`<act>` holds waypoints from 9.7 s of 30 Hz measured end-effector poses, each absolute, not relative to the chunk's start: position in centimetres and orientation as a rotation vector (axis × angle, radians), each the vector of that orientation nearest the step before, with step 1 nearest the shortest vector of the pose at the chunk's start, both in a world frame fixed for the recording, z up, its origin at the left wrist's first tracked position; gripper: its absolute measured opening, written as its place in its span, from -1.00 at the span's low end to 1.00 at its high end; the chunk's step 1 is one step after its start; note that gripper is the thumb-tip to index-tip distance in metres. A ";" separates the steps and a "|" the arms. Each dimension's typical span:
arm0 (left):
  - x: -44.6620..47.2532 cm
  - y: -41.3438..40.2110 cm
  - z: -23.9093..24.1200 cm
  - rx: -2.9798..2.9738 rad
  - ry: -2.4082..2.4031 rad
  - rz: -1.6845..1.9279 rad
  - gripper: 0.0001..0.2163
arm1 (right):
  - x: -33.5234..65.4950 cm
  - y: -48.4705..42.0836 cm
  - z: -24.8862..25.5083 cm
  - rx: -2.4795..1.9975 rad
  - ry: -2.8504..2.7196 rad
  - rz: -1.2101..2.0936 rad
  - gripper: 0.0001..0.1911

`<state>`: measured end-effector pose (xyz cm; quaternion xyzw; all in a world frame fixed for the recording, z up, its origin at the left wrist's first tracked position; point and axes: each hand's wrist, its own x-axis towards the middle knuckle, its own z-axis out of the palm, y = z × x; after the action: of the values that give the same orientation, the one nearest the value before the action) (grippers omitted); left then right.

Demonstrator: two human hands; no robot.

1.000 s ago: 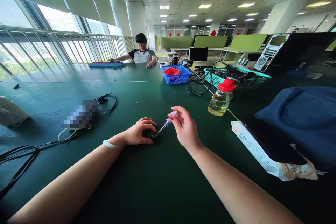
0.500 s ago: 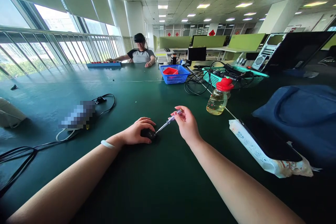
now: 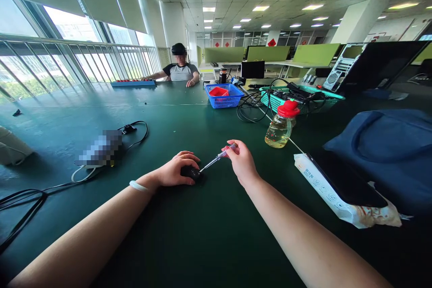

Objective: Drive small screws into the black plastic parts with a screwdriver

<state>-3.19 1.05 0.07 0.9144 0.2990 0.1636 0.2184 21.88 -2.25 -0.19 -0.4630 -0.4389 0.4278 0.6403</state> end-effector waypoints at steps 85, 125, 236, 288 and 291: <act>-2.6 0.9 -0.4 2.623 0.941 0.626 -0.66 | 22.0 -2.1 -0.3 -1.071 -0.871 0.861 -0.62; -2.7 0.8 0.0 2.610 0.929 0.569 -0.67 | 22.0 -2.4 -0.3 -1.114 -0.841 1.202 -0.82; -3.1 -0.2 0.8 2.588 0.856 0.311 -0.64 | 21.4 -2.7 0.1 -1.057 -0.833 1.222 -0.74; -3.1 0.0 0.2 2.625 0.867 0.339 -0.64 | 21.2 -2.7 0.3 -1.073 -0.798 1.199 -0.72; -3.1 0.0 0.1 2.623 0.869 0.340 -0.64 | 21.2 -2.7 0.3 -1.078 -0.808 1.199 -0.72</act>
<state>-3.14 0.01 0.10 0.9272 0.3072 0.1200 0.1777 21.23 -2.71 0.26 -0.4688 -0.3514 0.5215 0.6202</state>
